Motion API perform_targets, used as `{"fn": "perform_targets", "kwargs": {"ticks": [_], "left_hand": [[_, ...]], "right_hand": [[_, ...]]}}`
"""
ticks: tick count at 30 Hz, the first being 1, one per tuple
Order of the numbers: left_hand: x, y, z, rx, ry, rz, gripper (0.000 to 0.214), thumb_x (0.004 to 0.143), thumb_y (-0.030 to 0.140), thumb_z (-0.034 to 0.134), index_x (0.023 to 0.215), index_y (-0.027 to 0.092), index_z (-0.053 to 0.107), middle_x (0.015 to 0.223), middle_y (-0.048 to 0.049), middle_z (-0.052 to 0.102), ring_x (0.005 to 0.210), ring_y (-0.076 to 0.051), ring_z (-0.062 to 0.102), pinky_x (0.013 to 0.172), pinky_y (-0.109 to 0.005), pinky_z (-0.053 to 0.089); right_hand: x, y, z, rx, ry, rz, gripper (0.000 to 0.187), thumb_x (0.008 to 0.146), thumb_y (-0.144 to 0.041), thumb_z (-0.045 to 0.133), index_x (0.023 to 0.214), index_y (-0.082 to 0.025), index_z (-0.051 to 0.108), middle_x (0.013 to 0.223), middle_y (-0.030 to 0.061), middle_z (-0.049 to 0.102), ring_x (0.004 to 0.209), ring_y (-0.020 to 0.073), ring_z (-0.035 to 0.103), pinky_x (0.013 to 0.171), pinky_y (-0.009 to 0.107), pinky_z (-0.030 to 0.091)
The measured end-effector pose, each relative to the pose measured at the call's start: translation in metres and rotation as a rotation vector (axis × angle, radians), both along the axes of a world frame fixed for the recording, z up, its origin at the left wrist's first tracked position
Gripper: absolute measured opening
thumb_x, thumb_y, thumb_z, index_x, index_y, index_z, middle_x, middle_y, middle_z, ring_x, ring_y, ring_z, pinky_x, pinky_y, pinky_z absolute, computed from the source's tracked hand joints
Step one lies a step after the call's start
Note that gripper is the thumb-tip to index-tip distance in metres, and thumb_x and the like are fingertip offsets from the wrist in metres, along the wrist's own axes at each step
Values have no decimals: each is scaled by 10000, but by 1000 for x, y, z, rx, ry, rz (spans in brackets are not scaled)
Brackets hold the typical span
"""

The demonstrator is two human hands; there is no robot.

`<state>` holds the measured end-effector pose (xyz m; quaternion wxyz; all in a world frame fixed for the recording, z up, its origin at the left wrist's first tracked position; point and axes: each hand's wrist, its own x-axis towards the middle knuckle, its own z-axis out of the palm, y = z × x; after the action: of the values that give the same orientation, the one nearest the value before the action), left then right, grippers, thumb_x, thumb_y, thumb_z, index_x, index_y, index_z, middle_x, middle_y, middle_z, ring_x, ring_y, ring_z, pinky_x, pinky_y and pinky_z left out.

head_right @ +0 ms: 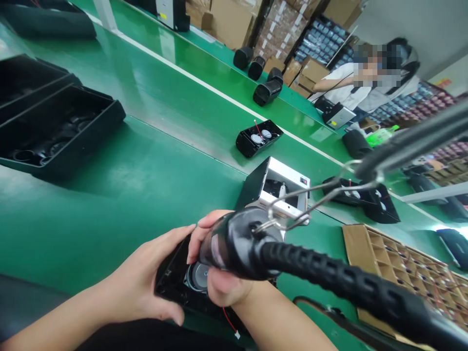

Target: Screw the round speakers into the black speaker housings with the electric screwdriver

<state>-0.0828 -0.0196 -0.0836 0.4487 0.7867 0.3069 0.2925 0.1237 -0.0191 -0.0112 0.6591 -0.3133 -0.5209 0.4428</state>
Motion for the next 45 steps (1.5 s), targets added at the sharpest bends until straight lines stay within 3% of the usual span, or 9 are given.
{"fn": "perform_targets", "kwargs": {"ticks": [7, 10, 14, 16, 19, 23, 28, 37, 45], "left_hand": [[-1, 3, -1, 7, 36, 52, 1336, 699, 1012, 844, 1788, 362, 424, 1694, -148, 655, 1515, -496, 666, 1240, -609, 616], [-3, 4, -9, 58, 44, 70, 1322, 710, 1007, 835, 1792, 377, 412, 1695, -152, 657, 1496, -484, 689, 1215, -568, 642], [-8, 5, -18, 198, 81, 92, 1286, 749, 1037, 757, 1803, 428, 341, 1697, -141, 663, 1462, -446, 728, 1185, -548, 657], [-11, 5, -21, 201, 126, 89, 1303, 740, 1046, 752, 1809, 435, 324, 1716, -133, 647, 1482, -441, 714, 1206, -559, 636], [-13, 6, -20, 164, 182, 73, 1317, 741, 1030, 779, 1817, 440, 303, 1755, -111, 610, 1522, -432, 682, 1220, -563, 621], [-10, 8, -12, 237, 183, 109, 1338, 714, 1018, 820, 1812, 456, 301, 1686, -99, 683, 1413, -438, 763, 1112, -544, 700], [-8, 9, -5, 289, 188, 112, 1287, 737, 1093, 685, 1797, 453, 335, 1628, -118, 729, 1346, -446, 800, 1049, -581, 723], [-19, 5, -14, 92, 217, 60, 1377, 682, 1033, 812, 1818, 445, 301, 1768, -129, 589, 1520, -494, 668, 1240, -651, 596], [-16, 6, -9, 102, 219, 57, 1409, 651, 1014, 850, 1811, 439, 296, 1766, -101, 596, 1499, -498, 683, 1240, -638, 595]], "right_hand": [[-3, -2, -9, -66, -4, 9, 644, 865, -836, 849, 1203, -303, 722, 783, 1, 786, 586, 218, 703, 582, 386, 617], [-8, 0, -2, -53, 62, -39, 652, 829, -818, 894, 1196, -312, 709, 751, -38, 729, 553, 192, 671, 558, 355, 596], [8, -8, 44, 18, 118, -154, 656, 916, -875, 758, 1290, -336, 734, 763, -52, 758, 495, 156, 653, 516, 317, 590], [29, -11, 72, 99, 123, -374, 676, 970, -911, 636, 1242, -306, 769, 663, -58, 729, 445, 153, 616, 488, 313, 586], [68, -7, 92, 141, -4, -566, 632, 966, -887, 678, 1093, -273, 751, 603, -68, 709, 436, 149, 605, 454, 283, 551], [99, 3, 79, 220, -152, -616, 700, 966, -952, 558, 1054, -267, 670, 621, -79, 691, 426, 150, 592, 422, 291, 528], [98, 3, 69, 154, -123, -571, 659, 962, -925, 615, 1068, -276, 658, 633, -81, 701, 449, 143, 603, 438, 278, 526], [94, 1, 82, 55, -101, -616, 636, 923, -901, 700, 1017, -273, 678, 570, -81, 677, 412, 154, 596, 396, 289, 508], [90, 3, 83, 18, -96, -618, 668, 873, -931, 733, 976, -274, 667, 538, -83, 667, 383, 165, 588, 372, 300, 481]]}}
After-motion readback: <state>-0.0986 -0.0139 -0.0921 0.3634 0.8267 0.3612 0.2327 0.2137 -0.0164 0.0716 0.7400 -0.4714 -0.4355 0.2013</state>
